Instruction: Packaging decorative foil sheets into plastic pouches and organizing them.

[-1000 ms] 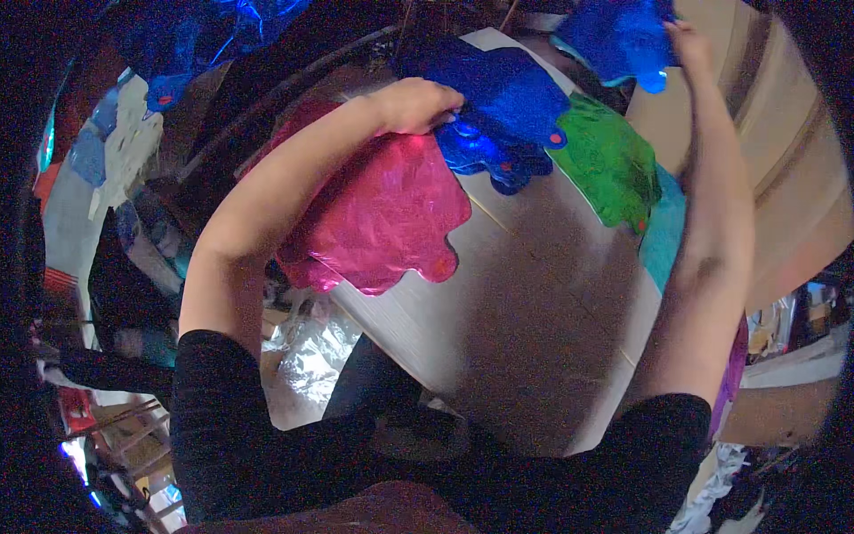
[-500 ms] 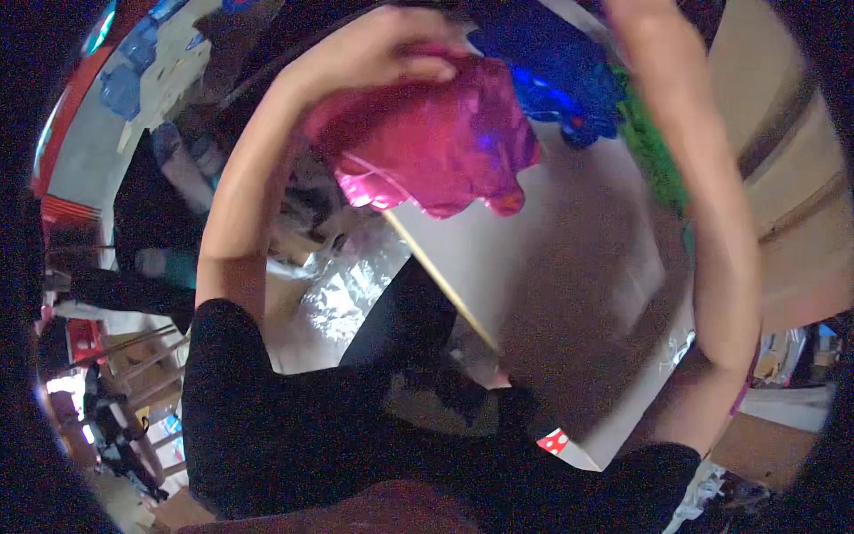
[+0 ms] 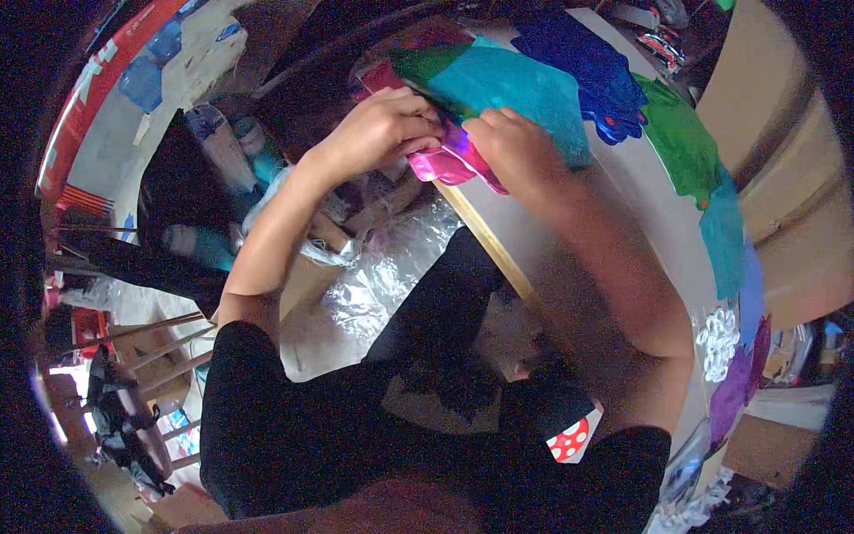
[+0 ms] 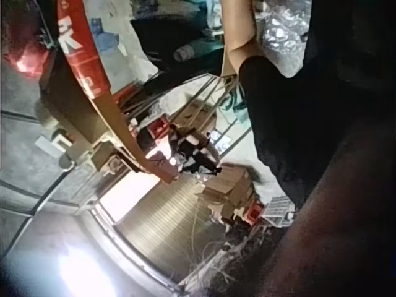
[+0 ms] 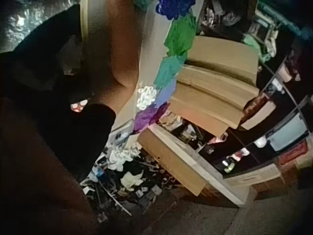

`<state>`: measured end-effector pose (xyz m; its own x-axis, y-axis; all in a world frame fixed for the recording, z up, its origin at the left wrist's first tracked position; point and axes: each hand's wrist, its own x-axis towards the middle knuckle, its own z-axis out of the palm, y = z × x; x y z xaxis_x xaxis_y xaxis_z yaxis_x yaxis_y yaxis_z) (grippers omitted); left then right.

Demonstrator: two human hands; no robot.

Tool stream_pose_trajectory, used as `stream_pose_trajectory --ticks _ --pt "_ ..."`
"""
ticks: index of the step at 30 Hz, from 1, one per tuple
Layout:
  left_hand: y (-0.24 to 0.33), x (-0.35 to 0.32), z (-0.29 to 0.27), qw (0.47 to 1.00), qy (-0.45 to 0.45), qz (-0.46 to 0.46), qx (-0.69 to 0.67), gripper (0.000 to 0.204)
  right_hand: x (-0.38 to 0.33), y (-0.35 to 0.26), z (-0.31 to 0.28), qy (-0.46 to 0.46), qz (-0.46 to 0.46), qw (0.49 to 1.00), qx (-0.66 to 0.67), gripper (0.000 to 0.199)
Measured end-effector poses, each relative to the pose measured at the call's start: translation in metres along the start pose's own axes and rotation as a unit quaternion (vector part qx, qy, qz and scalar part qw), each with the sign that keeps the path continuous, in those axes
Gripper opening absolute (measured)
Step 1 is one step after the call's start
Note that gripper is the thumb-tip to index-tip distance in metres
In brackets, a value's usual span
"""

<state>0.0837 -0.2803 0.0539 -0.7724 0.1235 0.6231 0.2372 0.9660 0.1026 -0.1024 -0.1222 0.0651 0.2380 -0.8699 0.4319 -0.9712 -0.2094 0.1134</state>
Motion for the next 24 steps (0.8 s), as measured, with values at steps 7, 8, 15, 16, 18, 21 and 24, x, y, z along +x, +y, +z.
stream_pose_trajectory --ticks 7,8,15,16,18,21,24 --pt "-0.005 0.001 0.004 0.997 -0.012 -0.067 -0.035 0.012 -0.004 -0.004 -0.029 -0.075 -0.036 0.996 0.033 0.041" --pt "-0.006 0.002 0.004 0.997 -0.011 -0.068 -0.036 0.012 -0.005 -0.002 -0.030 -0.072 -0.046 0.995 0.049 0.041" --pt "-0.006 -0.003 -0.005 0.996 0.021 -0.046 -0.076 0.026 0.004 -0.018 -0.024 -0.066 0.036 0.996 0.055 0.025" --pt "-0.006 -0.003 -0.005 0.998 0.008 -0.043 -0.054 0.029 0.004 -0.019 -0.022 -0.060 0.029 0.997 0.037 0.022" --pt "-0.006 -0.005 0.001 0.996 0.014 -0.055 -0.063 0.029 0.002 -0.019 -0.019 -0.053 0.022 0.998 0.019 0.020" --pt "-0.005 -0.008 0.004 0.995 0.033 -0.074 -0.055 0.029 0.003 -0.015 -0.016 -0.096 0.018 0.995 -0.019 0.021" --pt "-0.009 -0.013 0.007 0.996 0.043 -0.073 -0.041 0.029 0.007 -0.012 -0.017 -0.117 0.074 0.990 0.030 0.020"
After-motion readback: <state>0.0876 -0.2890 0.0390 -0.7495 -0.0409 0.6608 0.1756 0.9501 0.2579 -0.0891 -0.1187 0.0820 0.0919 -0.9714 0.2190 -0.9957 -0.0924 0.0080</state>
